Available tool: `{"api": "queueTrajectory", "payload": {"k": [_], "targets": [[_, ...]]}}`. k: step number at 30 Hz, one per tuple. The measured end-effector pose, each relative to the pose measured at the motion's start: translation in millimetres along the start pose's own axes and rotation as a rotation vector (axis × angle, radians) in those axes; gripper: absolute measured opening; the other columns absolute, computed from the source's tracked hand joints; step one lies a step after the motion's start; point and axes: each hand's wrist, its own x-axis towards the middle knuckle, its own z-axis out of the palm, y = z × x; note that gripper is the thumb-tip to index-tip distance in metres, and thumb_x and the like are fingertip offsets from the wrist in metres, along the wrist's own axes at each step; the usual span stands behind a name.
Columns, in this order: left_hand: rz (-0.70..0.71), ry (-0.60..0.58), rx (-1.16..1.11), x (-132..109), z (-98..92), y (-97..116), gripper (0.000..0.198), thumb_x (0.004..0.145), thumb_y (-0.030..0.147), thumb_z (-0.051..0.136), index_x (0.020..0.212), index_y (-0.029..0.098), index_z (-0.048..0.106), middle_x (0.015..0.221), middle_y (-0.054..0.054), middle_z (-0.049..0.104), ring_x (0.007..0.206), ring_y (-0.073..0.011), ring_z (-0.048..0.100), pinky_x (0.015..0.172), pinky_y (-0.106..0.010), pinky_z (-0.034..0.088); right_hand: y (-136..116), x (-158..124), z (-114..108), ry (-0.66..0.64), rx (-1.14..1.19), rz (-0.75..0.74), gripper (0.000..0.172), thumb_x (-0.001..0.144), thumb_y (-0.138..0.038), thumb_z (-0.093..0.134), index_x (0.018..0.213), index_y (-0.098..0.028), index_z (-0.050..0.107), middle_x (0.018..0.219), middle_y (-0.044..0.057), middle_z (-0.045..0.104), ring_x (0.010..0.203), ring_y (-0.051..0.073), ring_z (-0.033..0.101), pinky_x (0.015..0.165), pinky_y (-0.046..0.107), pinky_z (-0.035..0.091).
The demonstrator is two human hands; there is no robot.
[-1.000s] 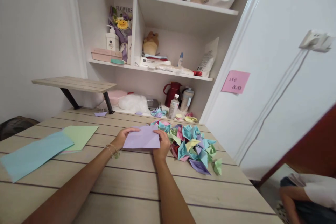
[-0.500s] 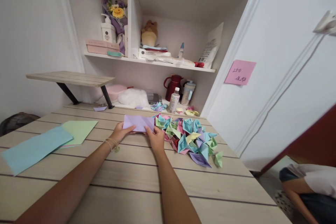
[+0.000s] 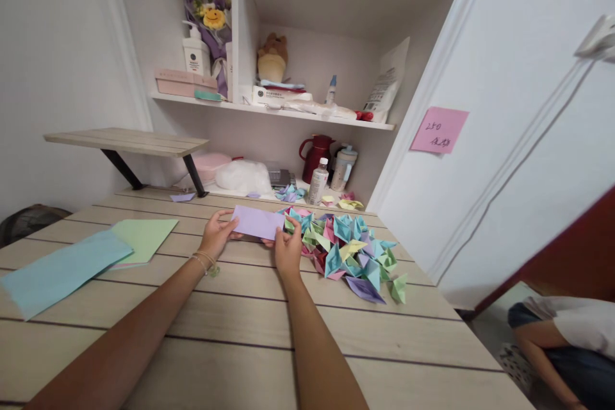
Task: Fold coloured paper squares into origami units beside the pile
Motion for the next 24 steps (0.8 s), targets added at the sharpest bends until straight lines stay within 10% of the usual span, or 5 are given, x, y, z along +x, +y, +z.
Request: {"api": "queueTrajectory", "payload": {"k": [13, 24], "targets": [[-0.068, -0.152, -0.087, -2, 0.1, -3, 0.034, 0.059, 0.021, 0.073, 0.09, 0.012, 0.061, 0.084, -0.006, 0.066, 0.077, -0.0158, 0.064, 0.076, -0.03, 0.052, 5, 4, -3, -0.002, -0.116, -0.06, 0.045, 0.075, -0.04, 0.053, 0.114, -0.017, 0.059, 0.115, 0.007, 0.06, 0.098, 0.023, 0.057, 0.078, 0.036, 0.052], [-0.091, -0.259, 0.062, -2, -0.7, -3, 0.044, 0.057, 0.024, 0.074, 0.099, 0.012, 0.065, 0.088, -0.008, 0.068, 0.072, -0.0152, 0.063, 0.071, -0.026, 0.051, -11, -9, 5, -0.413, -0.259, -0.07, 0.051, 0.061, -0.026, 0.071, 0.111, -0.023, 0.06, 0.103, 0.002, 0.066, 0.1, 0.024, 0.057, 0.092, 0.042, 0.04]]}}
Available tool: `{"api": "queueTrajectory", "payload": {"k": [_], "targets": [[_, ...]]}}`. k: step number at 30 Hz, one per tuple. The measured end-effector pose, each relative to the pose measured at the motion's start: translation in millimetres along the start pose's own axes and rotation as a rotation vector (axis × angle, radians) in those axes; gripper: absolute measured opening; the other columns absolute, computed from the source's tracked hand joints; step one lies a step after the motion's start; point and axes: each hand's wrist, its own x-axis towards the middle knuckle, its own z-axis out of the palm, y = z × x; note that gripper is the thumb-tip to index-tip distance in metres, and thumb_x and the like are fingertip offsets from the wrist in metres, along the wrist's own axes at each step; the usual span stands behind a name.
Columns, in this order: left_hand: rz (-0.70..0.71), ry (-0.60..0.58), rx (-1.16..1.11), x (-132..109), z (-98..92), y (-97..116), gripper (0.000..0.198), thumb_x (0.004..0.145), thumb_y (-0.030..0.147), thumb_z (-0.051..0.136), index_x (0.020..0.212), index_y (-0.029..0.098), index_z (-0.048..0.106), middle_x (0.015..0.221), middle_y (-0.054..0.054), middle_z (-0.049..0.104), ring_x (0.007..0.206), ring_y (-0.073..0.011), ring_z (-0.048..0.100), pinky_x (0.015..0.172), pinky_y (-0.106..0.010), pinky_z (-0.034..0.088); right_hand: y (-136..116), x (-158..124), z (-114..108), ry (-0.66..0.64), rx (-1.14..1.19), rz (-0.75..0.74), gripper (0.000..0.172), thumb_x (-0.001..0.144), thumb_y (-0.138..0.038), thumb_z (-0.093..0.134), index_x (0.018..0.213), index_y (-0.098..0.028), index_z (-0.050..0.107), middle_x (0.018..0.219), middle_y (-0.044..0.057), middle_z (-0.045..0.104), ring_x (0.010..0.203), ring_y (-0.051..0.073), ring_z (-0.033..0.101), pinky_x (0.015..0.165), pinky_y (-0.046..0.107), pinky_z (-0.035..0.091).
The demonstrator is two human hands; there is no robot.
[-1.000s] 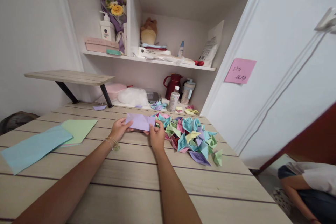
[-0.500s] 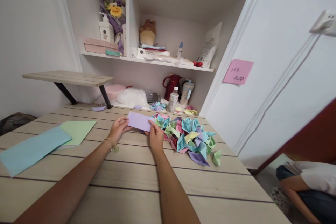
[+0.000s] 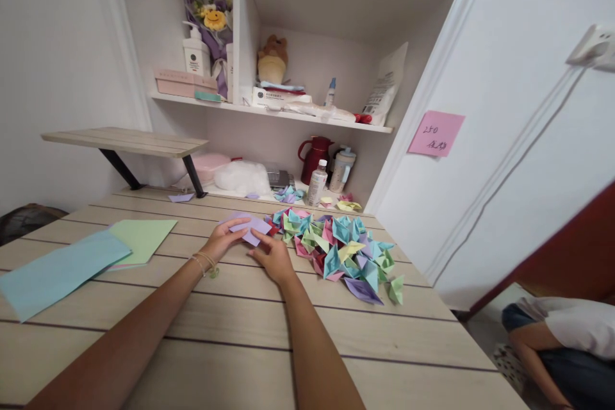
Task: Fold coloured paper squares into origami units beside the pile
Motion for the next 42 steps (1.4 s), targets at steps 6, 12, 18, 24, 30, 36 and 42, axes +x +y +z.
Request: {"api": "queueTrajectory", "payload": {"k": [6, 12, 18, 24, 30, 36, 42], "targets": [[0.05, 0.015, 0.126, 1, -2.0, -2, 0.028, 0.059, 0.026, 0.072, 0.084, 0.013, 0.071, 0.084, -0.006, 0.069, 0.071, -0.0154, 0.062, 0.065, -0.023, 0.048, 6, 4, -2, 0.106, 0.08, -0.013, 0.041, 0.063, -0.024, 0.068, 0.104, -0.021, 0.064, 0.108, 0.007, 0.064, 0.095, 0.022, 0.06, 0.085, 0.037, 0.046], [0.053, -0.038, 0.204, -6, 3.0, 8, 0.03, 0.06, 0.031, 0.072, 0.083, 0.013, 0.07, 0.078, -0.006, 0.069, 0.068, -0.016, 0.061, 0.065, -0.023, 0.047, 5, 4, -5, 0.24, 0.032, 0.003, 0.021, 0.062, -0.024, 0.068, 0.082, -0.019, 0.071, 0.091, 0.006, 0.069, 0.086, 0.021, 0.062, 0.083, 0.035, 0.047], [0.0, -0.084, 0.089, -9, 5.7, 8, 0.039, 0.052, 0.027, 0.077, 0.087, 0.012, 0.068, 0.079, -0.007, 0.07, 0.07, -0.0164, 0.063, 0.067, -0.026, 0.048, 6, 6, -8, 0.304, 0.132, 0.024, 0.018, 0.062, -0.028, 0.069, 0.076, -0.018, 0.071, 0.088, 0.006, 0.07, 0.086, 0.021, 0.062, 0.084, 0.036, 0.046], [0.071, 0.005, 0.145, -4, 4.1, 4, 0.026, 0.048, 0.025, 0.078, 0.07, 0.013, 0.07, 0.073, -0.005, 0.07, 0.071, -0.0179, 0.063, 0.075, -0.029, 0.048, 4, 5, -7, 0.192, 0.279, 0.09, 0.033, 0.054, -0.028, 0.075, 0.085, -0.018, 0.069, 0.084, 0.005, 0.07, 0.078, 0.019, 0.063, 0.075, 0.033, 0.049], [0.114, 0.047, 0.198, -4, 2.2, 4, 0.028, 0.038, 0.021, 0.081, 0.063, 0.014, 0.069, 0.069, -0.004, 0.069, 0.07, -0.0194, 0.063, 0.072, -0.029, 0.049, 0, 2, -6, 0.111, 0.182, 0.122, 0.028, 0.053, -0.026, 0.075, 0.08, -0.018, 0.072, 0.075, 0.004, 0.071, 0.066, 0.018, 0.063, 0.066, 0.03, 0.048], [0.066, 0.042, 0.139, -4, 5.2, 3, 0.025, 0.046, 0.028, 0.079, 0.064, 0.013, 0.069, 0.066, -0.006, 0.069, 0.066, -0.0185, 0.064, 0.07, -0.03, 0.05, 0, 5, -9, 0.284, 0.091, 0.044, 0.019, 0.058, -0.033, 0.072, 0.07, -0.018, 0.072, 0.072, 0.003, 0.07, 0.07, 0.019, 0.062, 0.072, 0.031, 0.047], [0.033, 0.08, 0.02, -4, 6.4, 4, 0.029, 0.049, 0.037, 0.077, 0.059, 0.012, 0.066, 0.059, -0.004, 0.067, 0.061, -0.0177, 0.063, 0.07, -0.03, 0.051, 0, 4, -7, 0.229, 0.165, 0.106, 0.029, 0.057, -0.037, 0.073, 0.076, -0.016, 0.07, 0.07, 0.002, 0.069, 0.064, 0.017, 0.061, 0.063, 0.027, 0.047]]}}
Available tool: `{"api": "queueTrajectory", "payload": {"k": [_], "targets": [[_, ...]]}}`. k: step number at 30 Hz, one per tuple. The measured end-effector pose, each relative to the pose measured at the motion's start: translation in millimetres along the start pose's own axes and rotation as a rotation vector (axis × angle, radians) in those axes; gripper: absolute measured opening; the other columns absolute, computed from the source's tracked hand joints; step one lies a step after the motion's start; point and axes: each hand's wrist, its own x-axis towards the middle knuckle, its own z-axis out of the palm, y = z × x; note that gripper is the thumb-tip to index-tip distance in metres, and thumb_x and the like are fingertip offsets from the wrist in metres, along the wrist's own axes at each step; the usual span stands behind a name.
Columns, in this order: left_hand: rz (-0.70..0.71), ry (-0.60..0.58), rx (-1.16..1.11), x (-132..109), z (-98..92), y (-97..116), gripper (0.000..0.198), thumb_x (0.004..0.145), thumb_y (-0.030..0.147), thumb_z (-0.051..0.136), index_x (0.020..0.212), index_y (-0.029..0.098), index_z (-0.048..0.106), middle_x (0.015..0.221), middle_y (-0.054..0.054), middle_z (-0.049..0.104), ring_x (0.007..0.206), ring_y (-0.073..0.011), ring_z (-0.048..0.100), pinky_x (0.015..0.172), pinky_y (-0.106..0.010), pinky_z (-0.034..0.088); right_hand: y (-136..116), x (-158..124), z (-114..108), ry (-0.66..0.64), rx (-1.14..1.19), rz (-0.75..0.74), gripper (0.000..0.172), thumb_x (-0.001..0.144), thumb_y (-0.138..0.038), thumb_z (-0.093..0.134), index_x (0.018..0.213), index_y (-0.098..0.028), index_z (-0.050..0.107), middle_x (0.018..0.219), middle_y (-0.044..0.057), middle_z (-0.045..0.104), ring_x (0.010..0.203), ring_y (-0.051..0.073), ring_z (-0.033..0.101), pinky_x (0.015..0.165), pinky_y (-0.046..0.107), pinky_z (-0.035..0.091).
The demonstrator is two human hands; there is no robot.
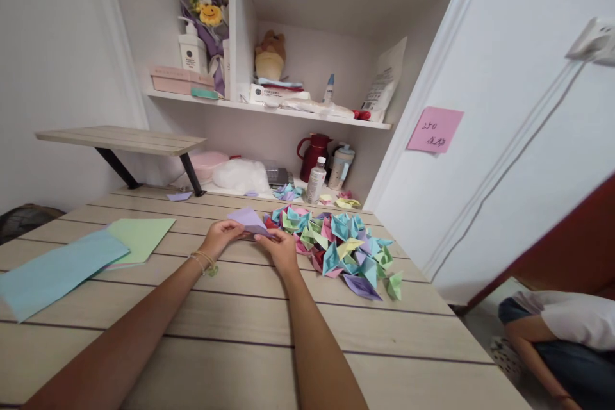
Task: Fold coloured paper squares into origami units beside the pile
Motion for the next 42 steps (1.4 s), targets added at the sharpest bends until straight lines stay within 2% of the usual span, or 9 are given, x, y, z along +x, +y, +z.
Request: {"api": "queueTrajectory", "payload": {"k": [7, 14, 18, 21, 24, 28, 34, 38, 42], "targets": [[0.013, 0.011, 0.125, -4, 1.0, 5, 0.024, 0.049, 0.028, 0.078, 0.067, 0.014, 0.07, 0.068, -0.004, 0.07, 0.066, -0.0164, 0.063, 0.071, -0.027, 0.05, 3, 2, 0, 0.073, 0.091, 0.02, 0.028, 0.06, -0.04, 0.07, 0.074, -0.015, 0.067, 0.069, 0.003, 0.068, 0.064, 0.017, 0.062, 0.063, 0.027, 0.048], [0.027, 0.008, 0.145, -3, 0.9, 2, 0.024, 0.05, 0.028, 0.078, 0.066, 0.013, 0.069, 0.067, -0.005, 0.07, 0.068, -0.0179, 0.064, 0.072, -0.029, 0.05, 6, 3, -2, 0.125, -0.002, -0.003, 0.026, 0.061, -0.039, 0.07, 0.066, -0.013, 0.066, 0.063, 0.002, 0.066, 0.059, 0.015, 0.058, 0.061, 0.026, 0.046], [-0.006, -0.031, 0.011, -2, 0.2, 1, 0.034, 0.046, 0.021, 0.08, 0.075, 0.011, 0.066, 0.076, -0.007, 0.071, 0.075, -0.0192, 0.065, 0.078, -0.032, 0.049, 5, 1, -1, 0.047, 0.076, -0.003, 0.029, 0.054, -0.027, 0.074, 0.08, -0.016, 0.067, 0.074, 0.002, 0.068, 0.064, 0.014, 0.059, 0.061, 0.025, 0.046], [-0.018, -0.086, -0.061, -1, 0.0, 1, 0.047, 0.044, 0.019, 0.081, 0.086, 0.009, 0.064, 0.086, -0.012, 0.07, 0.083, -0.0223, 0.065, 0.081, -0.037, 0.049, 6, 1, -2, -0.022, 0.065, 0.005, 0.029, 0.053, -0.02, 0.072, 0.081, -0.016, 0.068, 0.078, 0.002, 0.068, 0.065, 0.014, 0.06, 0.06, 0.024, 0.045], [-0.015, -0.112, -0.075, -1, 0.1, 0, 0.053, 0.043, 0.018, 0.081, 0.091, 0.008, 0.062, 0.093, -0.014, 0.068, 0.087, -0.024, 0.064, 0.083, -0.04, 0.048, 7, 2, -2, -0.003, 0.035, -0.014, 0.026, 0.054, -0.017, 0.068, 0.08, -0.015, 0.069, 0.085, 0.004, 0.068, 0.072, 0.016, 0.061, 0.066, 0.026, 0.046], [-0.032, -0.125, -0.041, -1, -0.1, -1, 0.047, 0.044, 0.021, 0.081, 0.086, 0.008, 0.064, 0.085, -0.013, 0.07, 0.083, -0.024, 0.065, 0.084, -0.041, 0.048, 7, 3, -3, 0.062, 0.014, -0.041, 0.028, 0.056, -0.016, 0.066, 0.083, -0.015, 0.069, 0.085, 0.005, 0.068, 0.075, 0.016, 0.061, 0.069, 0.026, 0.046], [0.001, -0.08, 0.077, 0, -2.6, -3, 0.038, 0.045, 0.027, 0.08, 0.077, 0.011, 0.069, 0.075, -0.008, 0.071, 0.075, -0.0227, 0.066, 0.081, -0.037, 0.05, 1, -1, 2, 0.026, 0.0, -0.023, 0.035, 0.053, -0.024, 0.074, 0.087, -0.015, 0.067, 0.067, 0.001, 0.065, 0.055, 0.012, 0.055, 0.053, 0.023, 0.044], [0.079, -0.051, 0.191, 0, -2.9, -1, 0.027, 0.049, 0.029, 0.078, 0.069, 0.013, 0.071, 0.074, -0.007, 0.071, 0.073, -0.0215, 0.065, 0.077, -0.034, 0.05, -4, -2, 2, 0.033, -0.046, -0.109, 0.025, 0.053, -0.029, 0.075, 0.073, -0.015, 0.068, 0.077, 0.004, 0.066, 0.067, 0.015, 0.058, 0.061, 0.025, 0.045], [0.087, -0.018, 0.204, -2, -0.3, 1, 0.024, 0.052, 0.031, 0.076, 0.066, 0.012, 0.069, 0.071, -0.006, 0.07, 0.069, -0.0197, 0.065, 0.073, -0.031, 0.05, 0, 1, 0, 0.084, -0.146, -0.111, 0.021, 0.062, -0.035, 0.069, 0.061, -0.014, 0.066, 0.064, 0.001, 0.062, 0.062, 0.015, 0.055, 0.062, 0.026, 0.043]]}}
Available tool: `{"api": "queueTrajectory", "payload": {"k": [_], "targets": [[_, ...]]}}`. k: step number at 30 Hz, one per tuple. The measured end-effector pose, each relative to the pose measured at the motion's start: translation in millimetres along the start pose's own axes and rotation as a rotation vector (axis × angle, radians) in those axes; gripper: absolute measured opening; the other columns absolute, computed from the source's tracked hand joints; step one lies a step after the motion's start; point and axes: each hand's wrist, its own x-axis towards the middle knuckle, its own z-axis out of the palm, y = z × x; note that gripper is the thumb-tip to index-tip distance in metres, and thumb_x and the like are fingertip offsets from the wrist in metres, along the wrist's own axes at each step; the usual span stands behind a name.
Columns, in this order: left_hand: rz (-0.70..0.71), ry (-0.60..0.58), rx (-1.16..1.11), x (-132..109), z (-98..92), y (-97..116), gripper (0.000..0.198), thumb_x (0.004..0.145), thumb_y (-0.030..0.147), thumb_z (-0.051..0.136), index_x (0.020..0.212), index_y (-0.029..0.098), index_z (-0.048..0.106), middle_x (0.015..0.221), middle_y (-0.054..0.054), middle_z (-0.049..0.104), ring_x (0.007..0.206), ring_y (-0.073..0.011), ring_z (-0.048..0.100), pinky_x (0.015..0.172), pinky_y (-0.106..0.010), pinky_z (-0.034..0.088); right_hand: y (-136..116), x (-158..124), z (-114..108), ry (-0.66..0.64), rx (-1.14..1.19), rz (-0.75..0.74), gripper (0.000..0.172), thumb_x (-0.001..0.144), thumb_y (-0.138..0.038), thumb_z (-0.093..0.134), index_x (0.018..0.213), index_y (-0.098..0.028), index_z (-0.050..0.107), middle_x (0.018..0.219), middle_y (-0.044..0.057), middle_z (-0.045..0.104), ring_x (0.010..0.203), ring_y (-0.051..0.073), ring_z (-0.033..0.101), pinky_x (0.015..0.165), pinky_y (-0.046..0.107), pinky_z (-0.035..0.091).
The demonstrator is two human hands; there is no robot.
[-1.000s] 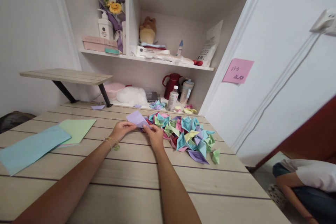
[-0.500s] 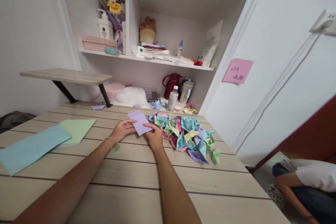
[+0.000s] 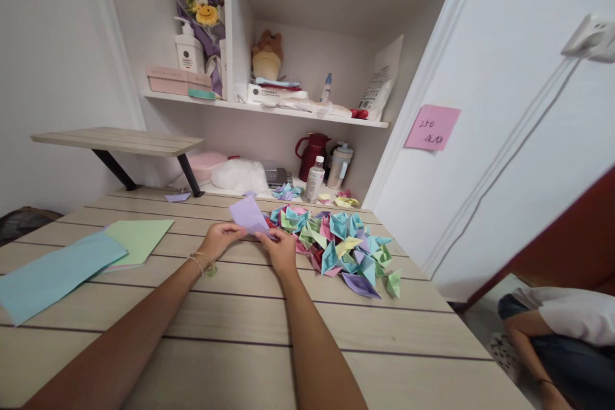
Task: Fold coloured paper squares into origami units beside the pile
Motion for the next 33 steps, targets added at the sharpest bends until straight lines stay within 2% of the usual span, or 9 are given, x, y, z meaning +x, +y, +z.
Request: {"api": "queueTrajectory", "payload": {"k": [4, 8, 13, 17, 19, 23, 26, 30, 33], "targets": [[-0.027, 0.009, -0.107, 0, 2.7, 0, 0.035, 0.048, 0.026, 0.079, 0.073, 0.013, 0.059, 0.066, -0.004, 0.068, 0.065, -0.0173, 0.065, 0.067, -0.028, 0.05, 8, 2, 1, 0.016, 0.109, 0.042, 0.025, 0.058, -0.033, 0.072, 0.073, -0.015, 0.062, 0.07, 0.0, 0.064, 0.064, 0.014, 0.057, 0.063, 0.025, 0.044], [-0.046, 0.044, -0.144, 0, 3.1, 0, 0.054, 0.044, 0.025, 0.081, 0.085, 0.017, 0.046, 0.064, -0.002, 0.067, 0.062, -0.0195, 0.066, 0.06, -0.029, 0.051, 12, 3, 2, -0.006, 0.232, 0.077, 0.04, 0.055, -0.03, 0.074, 0.088, -0.017, 0.056, 0.072, 0.001, 0.064, 0.068, 0.016, 0.06, 0.062, 0.025, 0.046], [-0.061, 0.036, -0.167, 0, 2.8, 0, 0.079, 0.047, 0.021, 0.08, 0.112, 0.019, 0.034, 0.072, -0.004, 0.069, 0.063, -0.0205, 0.067, 0.064, -0.034, 0.052, 13, 2, 1, -0.011, 0.237, 0.1, 0.048, 0.057, -0.029, 0.073, 0.099, -0.018, 0.05, 0.07, 0.001, 0.065, 0.068, 0.017, 0.062, 0.063, 0.027, 0.047], [-0.082, 0.025, -0.22, 1, 3.6, -1, 0.104, 0.047, 0.015, 0.081, 0.129, 0.02, 0.017, 0.082, -0.007, 0.069, 0.073, -0.0229, 0.067, 0.073, -0.039, 0.052, 12, 2, 0, -0.027, 0.251, 0.11, 0.05, 0.058, -0.028, 0.072, 0.101, -0.019, 0.048, 0.073, 0.001, 0.066, 0.069, 0.017, 0.063, 0.065, 0.028, 0.048], [-0.101, -0.019, -0.248, 1, 4.2, -2, 0.103, 0.047, 0.012, 0.081, 0.129, 0.02, 0.018, 0.087, -0.009, 0.068, 0.079, -0.0241, 0.067, 0.075, -0.039, 0.052, 10, 1, 0, -0.045, 0.254, 0.117, 0.05, 0.059, -0.029, 0.072, 0.102, -0.02, 0.048, 0.073, 0.001, 0.067, 0.068, 0.016, 0.063, 0.064, 0.027, 0.048], [-0.133, -0.103, -0.256, 0, 5.3, -6, 0.083, 0.05, 0.013, 0.08, 0.117, 0.018, 0.032, 0.087, -0.01, 0.068, 0.074, -0.023, 0.067, 0.07, -0.04, 0.055, 8, 0, -1, -0.089, 0.227, 0.112, 0.055, 0.057, -0.028, 0.074, 0.104, -0.019, 0.048, 0.071, 0.001, 0.067, 0.064, 0.016, 0.063, 0.062, 0.027, 0.049], [-0.151, -0.079, -0.256, 1, 6.0, -8, 0.072, 0.051, 0.012, 0.079, 0.108, 0.017, 0.035, 0.086, -0.009, 0.067, 0.067, -0.0197, 0.067, 0.065, -0.037, 0.056, 8, 1, 0, -0.104, 0.244, 0.13, 0.061, 0.054, -0.027, 0.076, 0.107, -0.018, 0.047, 0.073, 0.002, 0.068, 0.067, 0.017, 0.064, 0.065, 0.029, 0.05], [-0.124, -0.057, -0.34, 2, 7.1, -8, 0.068, 0.052, 0.01, 0.078, 0.104, 0.019, 0.036, 0.097, -0.008, 0.064, 0.073, -0.0181, 0.067, 0.067, -0.033, 0.057, 10, 3, 2, -0.056, 0.346, 0.194, 0.063, 0.055, -0.03, 0.075, 0.11, -0.016, 0.048, 0.072, 0.003, 0.068, 0.068, 0.019, 0.065, 0.07, 0.035, 0.052], [-0.139, -0.037, -0.342, 3, 7.1, -7, 0.067, 0.052, 0.012, 0.078, 0.103, 0.019, 0.035, 0.095, -0.008, 0.064, 0.071, -0.0178, 0.067, 0.065, -0.032, 0.057, 12, 3, 3, -0.029, 0.448, 0.229, 0.062, 0.058, -0.032, 0.074, 0.113, -0.016, 0.049, 0.071, 0.002, 0.068, 0.069, 0.019, 0.066, 0.075, 0.039, 0.053]]}}
